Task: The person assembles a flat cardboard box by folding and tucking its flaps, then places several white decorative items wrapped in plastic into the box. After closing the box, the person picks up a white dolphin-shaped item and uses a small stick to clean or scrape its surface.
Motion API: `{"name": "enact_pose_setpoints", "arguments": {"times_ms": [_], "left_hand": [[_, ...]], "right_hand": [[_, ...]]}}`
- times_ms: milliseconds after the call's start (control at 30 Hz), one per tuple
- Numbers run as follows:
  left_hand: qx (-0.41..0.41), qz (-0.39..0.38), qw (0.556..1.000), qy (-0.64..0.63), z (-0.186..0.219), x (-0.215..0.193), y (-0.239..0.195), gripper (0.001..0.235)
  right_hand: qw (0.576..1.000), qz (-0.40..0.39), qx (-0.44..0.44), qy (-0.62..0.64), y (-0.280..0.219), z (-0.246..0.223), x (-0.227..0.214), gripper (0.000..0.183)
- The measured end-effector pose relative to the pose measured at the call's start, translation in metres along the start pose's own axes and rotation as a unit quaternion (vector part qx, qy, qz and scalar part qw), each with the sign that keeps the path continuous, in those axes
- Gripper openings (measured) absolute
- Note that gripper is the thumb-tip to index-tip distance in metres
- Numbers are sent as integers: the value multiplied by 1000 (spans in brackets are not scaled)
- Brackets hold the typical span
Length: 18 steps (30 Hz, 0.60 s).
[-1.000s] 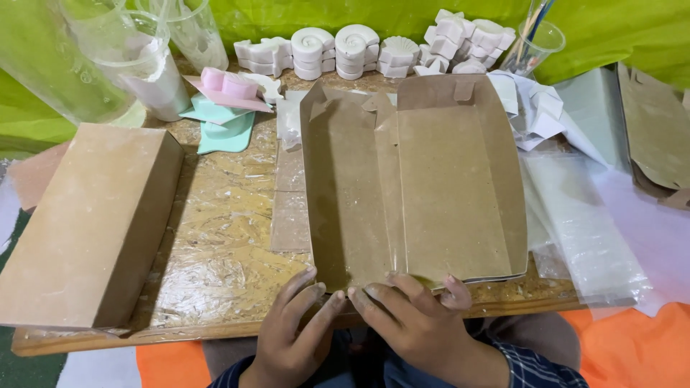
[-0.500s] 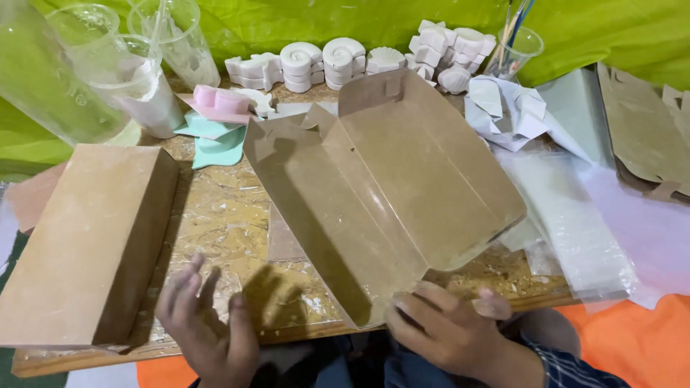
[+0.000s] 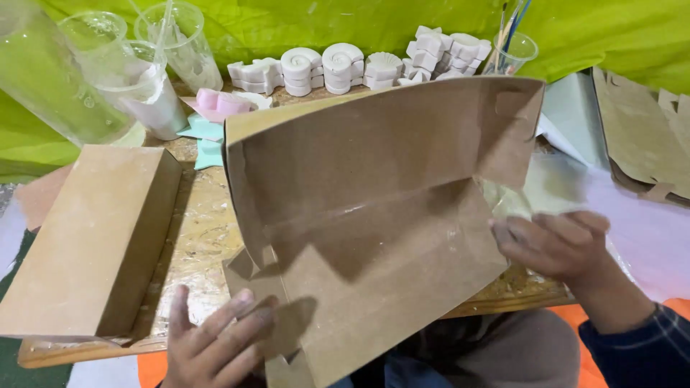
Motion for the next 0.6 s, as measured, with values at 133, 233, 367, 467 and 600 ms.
{"name": "enact_pose_setpoints", "arguments": {"times_ms": [133,233,367,467,600], "left_hand": [[17,-20,1000,-9,42,-1,14,11],[129,-67,989,7,70,18,14,23],[123,-13,992,25,93,21,56,15],[36,-21,999,-14,96,23,79,16],[34,-17,999,5,101,33,90,15]], "right_hand": [[998,-3,-43,33,42,12,39,32],[996,4,-77,45,72,11,67,22],[995,13,-79,59,116,-6,96,28],[999,-16,4,30,116,-4,126,25],[939,-153,252,175,99,45,147,30]]}}
Point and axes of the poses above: each hand's wrist, its own y-axis towards the middle knuckle, its own x-axis out of the palm, z = x × y, the point moved 10 cm from there along y, towards the middle knuckle, and after that the axes turned 7 degrees about x, right-handed, at the moved point
